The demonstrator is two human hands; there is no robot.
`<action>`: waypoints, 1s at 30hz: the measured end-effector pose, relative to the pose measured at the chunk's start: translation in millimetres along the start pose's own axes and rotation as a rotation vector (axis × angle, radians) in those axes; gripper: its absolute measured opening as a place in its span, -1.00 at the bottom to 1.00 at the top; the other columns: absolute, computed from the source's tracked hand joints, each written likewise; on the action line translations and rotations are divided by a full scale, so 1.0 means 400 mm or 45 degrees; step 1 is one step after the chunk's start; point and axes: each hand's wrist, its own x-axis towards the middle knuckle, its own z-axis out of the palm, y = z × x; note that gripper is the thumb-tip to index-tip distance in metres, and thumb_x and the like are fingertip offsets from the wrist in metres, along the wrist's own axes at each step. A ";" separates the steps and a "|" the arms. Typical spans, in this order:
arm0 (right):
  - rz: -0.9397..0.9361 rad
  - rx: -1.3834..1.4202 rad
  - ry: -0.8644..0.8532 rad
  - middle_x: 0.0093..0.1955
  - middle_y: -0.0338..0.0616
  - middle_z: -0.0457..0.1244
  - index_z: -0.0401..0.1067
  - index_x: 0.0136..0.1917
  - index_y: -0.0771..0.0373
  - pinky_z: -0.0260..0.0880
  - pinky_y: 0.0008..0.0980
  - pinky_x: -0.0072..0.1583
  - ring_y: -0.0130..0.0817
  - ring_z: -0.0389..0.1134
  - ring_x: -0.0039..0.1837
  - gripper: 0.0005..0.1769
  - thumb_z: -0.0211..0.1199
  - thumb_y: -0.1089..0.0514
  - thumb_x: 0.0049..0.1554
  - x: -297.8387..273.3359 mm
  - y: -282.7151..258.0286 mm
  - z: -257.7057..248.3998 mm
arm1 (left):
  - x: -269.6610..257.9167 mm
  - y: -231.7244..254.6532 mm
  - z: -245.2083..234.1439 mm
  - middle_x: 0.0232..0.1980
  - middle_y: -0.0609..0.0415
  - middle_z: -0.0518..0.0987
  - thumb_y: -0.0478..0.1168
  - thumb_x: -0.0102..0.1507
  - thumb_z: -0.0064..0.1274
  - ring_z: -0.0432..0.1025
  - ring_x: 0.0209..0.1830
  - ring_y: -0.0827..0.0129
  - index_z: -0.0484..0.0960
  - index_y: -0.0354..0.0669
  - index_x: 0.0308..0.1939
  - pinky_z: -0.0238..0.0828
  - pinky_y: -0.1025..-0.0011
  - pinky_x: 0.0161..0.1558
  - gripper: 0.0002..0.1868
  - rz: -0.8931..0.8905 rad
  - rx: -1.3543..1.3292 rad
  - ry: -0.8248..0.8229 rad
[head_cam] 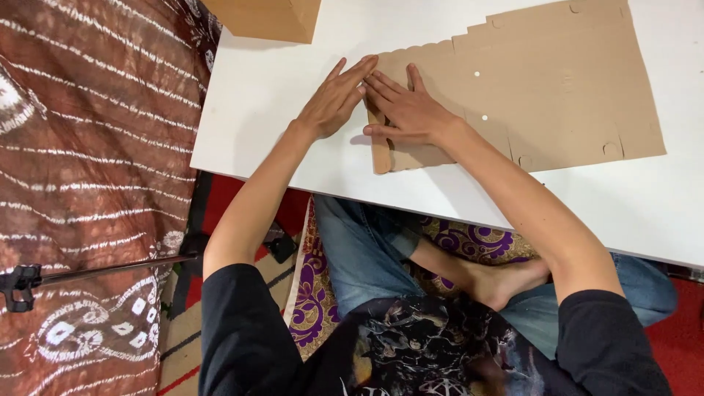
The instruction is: Folding a cardboard cutout along pre-scored lines to assemble a box.
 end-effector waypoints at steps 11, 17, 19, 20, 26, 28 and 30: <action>-0.088 -0.131 0.029 0.73 0.21 -0.34 -0.34 0.67 0.40 -0.59 0.52 0.48 0.01 -0.42 0.73 0.20 -0.31 -0.62 0.22 -0.142 -0.118 0.049 | 0.002 -0.004 0.000 0.63 -0.15 0.17 -0.22 0.52 -0.53 -0.02 0.67 0.15 0.12 -0.31 0.57 -0.38 0.04 0.62 -0.47 0.026 0.080 0.017; -0.154 -0.245 0.099 0.74 0.14 -0.32 -0.30 0.68 0.35 -0.42 0.51 0.49 -0.03 -0.33 0.73 0.23 -0.20 -0.65 0.19 -0.237 -0.169 0.103 | 0.003 0.029 -0.022 0.65 -0.14 0.10 -0.28 0.47 -0.53 -0.08 0.68 0.17 0.05 -0.32 0.59 -0.38 0.07 0.61 -0.43 -0.028 0.224 -0.098; -0.150 -0.244 0.085 0.74 0.14 -0.35 -0.32 0.68 0.34 -0.43 0.47 0.51 -0.03 -0.35 0.73 0.25 -0.18 -0.66 0.18 -0.264 -0.187 0.116 | -0.005 0.032 -0.016 0.66 -0.14 0.07 -0.29 0.46 -0.52 -0.12 0.69 0.17 0.01 -0.31 0.60 -0.39 0.08 0.61 -0.42 -0.035 0.261 -0.137; -0.152 -0.236 0.096 0.74 0.12 -0.36 -0.33 0.68 0.32 -0.46 0.44 0.52 -0.06 -0.37 0.74 0.21 -0.19 -0.64 0.20 -0.276 -0.191 0.121 | -0.009 0.029 -0.009 0.68 -0.16 -0.01 -0.24 0.49 -0.51 -0.19 0.70 0.15 -0.02 -0.31 0.61 -0.42 0.06 0.61 -0.42 0.007 0.393 -0.190; -0.139 -0.177 0.133 0.74 0.10 -0.32 -0.24 0.68 0.30 -0.54 0.41 0.53 -0.06 -0.35 0.73 0.15 -0.21 -0.62 0.23 -0.287 -0.185 0.147 | -0.067 0.074 0.046 0.71 -0.16 -0.17 -0.09 0.50 -0.45 -0.31 0.72 0.11 -0.14 -0.22 0.65 -0.56 0.03 0.63 -0.34 0.031 0.586 -0.375; -0.151 -0.138 0.157 0.74 0.14 -0.30 -0.20 0.69 0.29 -0.61 0.44 0.52 -0.02 -0.31 0.73 0.17 -0.21 -0.64 0.23 -0.286 -0.178 0.164 | -0.098 0.103 0.062 0.72 -0.15 -0.10 -0.05 0.48 -0.40 -0.25 0.72 0.09 -0.09 -0.16 0.67 -0.55 -0.01 0.63 -0.31 0.023 0.594 -0.404; -0.159 -0.163 0.204 0.74 0.14 -0.25 -0.13 0.67 0.30 -0.63 0.41 0.53 -0.03 -0.29 0.73 0.15 -0.20 -0.65 0.23 -0.287 -0.177 0.165 | -0.128 0.138 0.072 0.72 -0.18 -0.12 0.02 0.45 -0.58 -0.30 0.72 0.05 -0.11 -0.17 0.67 -0.57 -0.05 0.62 -0.28 0.078 0.498 -0.506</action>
